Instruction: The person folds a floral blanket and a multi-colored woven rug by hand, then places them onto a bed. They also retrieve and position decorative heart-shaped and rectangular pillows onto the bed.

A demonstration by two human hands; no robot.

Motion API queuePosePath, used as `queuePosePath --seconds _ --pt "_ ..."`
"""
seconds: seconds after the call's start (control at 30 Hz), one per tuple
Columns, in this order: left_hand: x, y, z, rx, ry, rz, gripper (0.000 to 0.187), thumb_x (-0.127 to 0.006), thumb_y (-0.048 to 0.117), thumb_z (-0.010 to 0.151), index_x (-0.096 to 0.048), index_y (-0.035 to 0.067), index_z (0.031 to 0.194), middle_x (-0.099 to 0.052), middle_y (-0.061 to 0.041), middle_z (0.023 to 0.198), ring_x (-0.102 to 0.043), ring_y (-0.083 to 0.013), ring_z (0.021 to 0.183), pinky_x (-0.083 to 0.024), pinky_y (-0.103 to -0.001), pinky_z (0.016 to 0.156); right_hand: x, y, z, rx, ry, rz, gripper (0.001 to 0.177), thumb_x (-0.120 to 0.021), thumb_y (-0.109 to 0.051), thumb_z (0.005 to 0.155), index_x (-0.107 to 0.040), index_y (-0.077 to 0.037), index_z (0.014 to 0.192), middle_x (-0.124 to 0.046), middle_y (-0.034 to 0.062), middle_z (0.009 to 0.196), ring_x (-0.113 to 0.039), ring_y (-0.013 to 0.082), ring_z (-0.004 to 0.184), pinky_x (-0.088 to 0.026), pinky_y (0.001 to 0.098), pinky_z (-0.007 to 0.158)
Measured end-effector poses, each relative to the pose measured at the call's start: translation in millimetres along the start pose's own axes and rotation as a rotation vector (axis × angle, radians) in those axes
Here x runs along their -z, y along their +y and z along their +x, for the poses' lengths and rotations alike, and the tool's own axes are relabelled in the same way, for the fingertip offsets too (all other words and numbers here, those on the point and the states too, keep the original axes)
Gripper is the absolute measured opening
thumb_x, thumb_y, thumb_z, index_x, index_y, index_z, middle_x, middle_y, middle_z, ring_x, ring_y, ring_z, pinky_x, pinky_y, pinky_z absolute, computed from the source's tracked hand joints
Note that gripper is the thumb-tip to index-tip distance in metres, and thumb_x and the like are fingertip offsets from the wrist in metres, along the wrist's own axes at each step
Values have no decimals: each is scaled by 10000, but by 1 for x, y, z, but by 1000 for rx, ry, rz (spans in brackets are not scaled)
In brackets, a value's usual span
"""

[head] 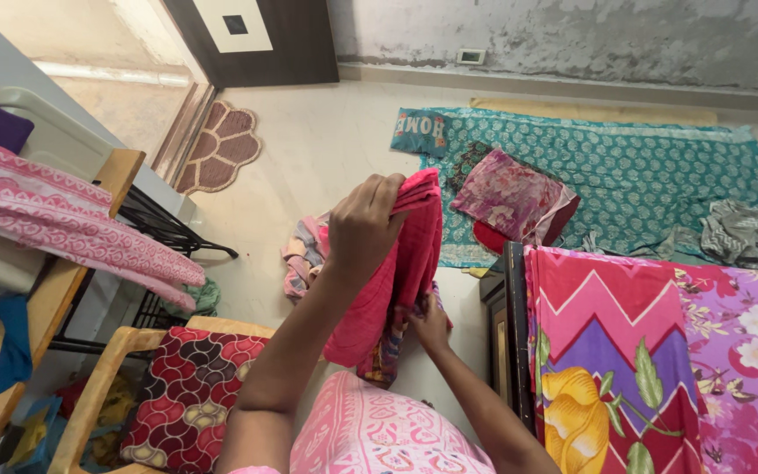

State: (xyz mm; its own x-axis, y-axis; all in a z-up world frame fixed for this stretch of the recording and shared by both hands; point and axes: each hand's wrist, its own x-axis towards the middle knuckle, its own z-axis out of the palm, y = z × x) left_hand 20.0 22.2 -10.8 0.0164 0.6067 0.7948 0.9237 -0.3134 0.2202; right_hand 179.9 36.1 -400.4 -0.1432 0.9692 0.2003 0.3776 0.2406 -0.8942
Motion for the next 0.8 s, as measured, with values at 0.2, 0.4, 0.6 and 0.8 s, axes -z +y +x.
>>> queuePosePath --seconds 0.2,0.4,0.6,0.8 --pt "4 -12 8 0 20 22 414 -825 247 863 -642 65 1186 -695 -97 1011 -714 -271 877 -591 -385 757 3 0 11 -222 51 58 201 -643 -21 891 -670 -31 1090 -720 150 910 -698 327 795 -536 450 685" --pt "14 -34 17 -8 65 45 418 -829 362 863 -685 68 1123 -699 -78 950 -717 -254 832 -581 -376 712 69 20 24 54 -13 149 149 -676 -22 832 -672 -35 980 -643 110 970 -650 231 899 -551 362 766" --pt "-41 -82 52 74 -28 197 639 -745 608 851 -642 120 1249 -711 -51 1055 -689 -222 957 -554 -416 816 106 -3 19 -385 -232 222 89 -696 -105 949 -664 -22 949 -657 33 814 -595 120 768 -478 271 707" --pt "-98 -105 29 273 -514 -8 1050 -644 708 817 -310 57 1570 -484 -206 1486 -468 -350 1294 -363 -542 1060 102 -78 45 -422 -134 632 109 -679 -153 969 -672 -45 960 -700 20 859 -622 105 777 -498 255 731"
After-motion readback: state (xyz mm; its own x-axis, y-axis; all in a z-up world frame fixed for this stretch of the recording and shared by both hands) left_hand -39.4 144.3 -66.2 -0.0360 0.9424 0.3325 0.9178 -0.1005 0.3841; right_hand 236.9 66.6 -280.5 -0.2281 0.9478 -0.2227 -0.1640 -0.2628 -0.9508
